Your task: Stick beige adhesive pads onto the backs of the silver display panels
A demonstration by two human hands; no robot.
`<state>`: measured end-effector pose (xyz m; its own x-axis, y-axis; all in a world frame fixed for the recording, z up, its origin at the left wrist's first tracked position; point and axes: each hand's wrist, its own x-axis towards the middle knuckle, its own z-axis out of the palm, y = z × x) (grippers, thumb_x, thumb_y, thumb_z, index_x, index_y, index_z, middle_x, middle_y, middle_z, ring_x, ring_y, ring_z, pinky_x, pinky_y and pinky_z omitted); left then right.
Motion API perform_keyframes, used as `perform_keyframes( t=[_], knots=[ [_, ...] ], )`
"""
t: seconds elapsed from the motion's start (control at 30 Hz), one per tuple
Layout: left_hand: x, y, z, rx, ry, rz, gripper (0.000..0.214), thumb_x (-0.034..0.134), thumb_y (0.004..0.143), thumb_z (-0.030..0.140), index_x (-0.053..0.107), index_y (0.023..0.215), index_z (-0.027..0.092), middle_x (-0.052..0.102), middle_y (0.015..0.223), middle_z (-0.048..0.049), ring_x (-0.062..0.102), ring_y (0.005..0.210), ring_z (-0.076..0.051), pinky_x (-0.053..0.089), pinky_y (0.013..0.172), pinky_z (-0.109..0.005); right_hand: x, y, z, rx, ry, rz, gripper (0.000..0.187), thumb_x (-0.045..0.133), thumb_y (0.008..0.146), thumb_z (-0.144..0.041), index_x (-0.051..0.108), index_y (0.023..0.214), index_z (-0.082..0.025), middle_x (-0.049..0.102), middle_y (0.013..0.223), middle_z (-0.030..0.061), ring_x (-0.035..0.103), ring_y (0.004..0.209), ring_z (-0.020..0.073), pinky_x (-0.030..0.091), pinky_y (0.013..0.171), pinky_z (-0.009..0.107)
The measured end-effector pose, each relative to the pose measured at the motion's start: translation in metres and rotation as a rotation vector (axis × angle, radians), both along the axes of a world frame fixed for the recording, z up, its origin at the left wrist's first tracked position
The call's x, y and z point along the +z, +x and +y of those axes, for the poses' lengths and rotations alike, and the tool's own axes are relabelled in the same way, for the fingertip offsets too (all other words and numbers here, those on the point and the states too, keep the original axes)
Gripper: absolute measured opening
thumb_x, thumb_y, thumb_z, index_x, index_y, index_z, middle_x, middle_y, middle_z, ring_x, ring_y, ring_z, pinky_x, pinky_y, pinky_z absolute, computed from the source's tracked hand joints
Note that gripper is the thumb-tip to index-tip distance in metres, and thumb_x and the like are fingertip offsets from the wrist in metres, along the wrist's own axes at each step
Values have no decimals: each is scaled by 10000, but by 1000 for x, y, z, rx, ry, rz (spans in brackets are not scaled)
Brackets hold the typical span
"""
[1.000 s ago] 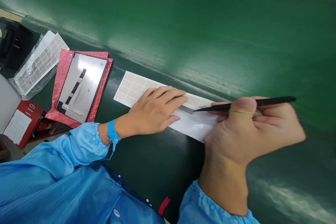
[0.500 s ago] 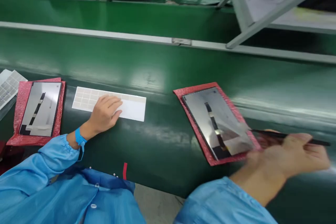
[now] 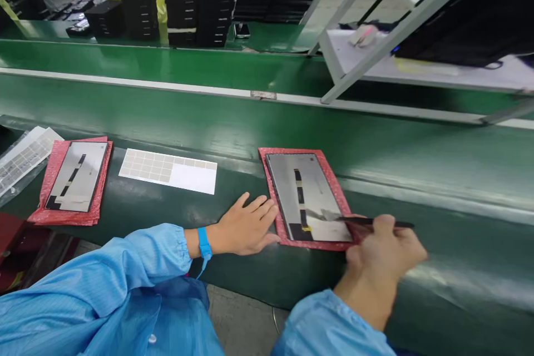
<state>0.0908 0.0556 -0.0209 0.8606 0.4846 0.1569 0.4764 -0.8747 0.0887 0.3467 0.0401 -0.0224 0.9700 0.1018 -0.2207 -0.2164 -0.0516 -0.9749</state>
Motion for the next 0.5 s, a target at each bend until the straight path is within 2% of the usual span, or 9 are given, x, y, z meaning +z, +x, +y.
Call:
perform_keyframes(
  t=[0.17, 0.3, 0.33, 0.43, 0.5],
  knots=[
    [5, -30, -5, -21, -14, 47, 664, 245, 1129, 512, 489, 1564, 73, 460, 1669, -196, 411, 1567, -287, 339, 1264, -513, 1, -49, -38, 67, 104, 85, 300, 430, 874, 61, 397, 649, -136, 443, 580, 10, 544, 514, 150, 563, 545, 259],
    [13, -65, -17, -13, -54, 121, 661, 269, 1130, 514, 429, 1612, 91, 418, 1711, -174, 352, 1617, -279, 303, 1293, -512, -4, -92, -73, 163, 161, 112, 150, 584, 852, -93, 483, 759, -152, 510, 641, 33, 595, 563, 181, 595, 595, 293],
    [15, -76, -20, -12, -64, 139, 666, 272, 1130, 514, 409, 1624, 88, 404, 1721, -168, 336, 1627, -277, 296, 1298, -511, -5, -103, -81, 192, 162, 126, 158, 648, 837, -163, 501, 781, -151, 530, 658, 49, 603, 572, 193, 595, 590, 300],
    [14, -106, -26, -17, -72, 164, 675, 283, 1133, 504, 375, 1638, 66, 392, 1731, -151, 327, 1629, -289, 295, 1298, -533, -6, -130, -98, 276, 158, 133, 356, 802, 740, -369, 532, 806, -146, 560, 698, 74, 612, 593, 211, 602, 588, 321],
    [10, -120, -29, -16, -63, 159, 670, 290, 1135, 498, 386, 1631, 57, 409, 1723, -141, 349, 1614, -301, 309, 1292, -550, -6, -140, -104, 299, 136, 80, 435, 839, 661, -420, 524, 780, -146, 537, 696, 62, 602, 604, 213, 600, 569, 337]
  ],
)
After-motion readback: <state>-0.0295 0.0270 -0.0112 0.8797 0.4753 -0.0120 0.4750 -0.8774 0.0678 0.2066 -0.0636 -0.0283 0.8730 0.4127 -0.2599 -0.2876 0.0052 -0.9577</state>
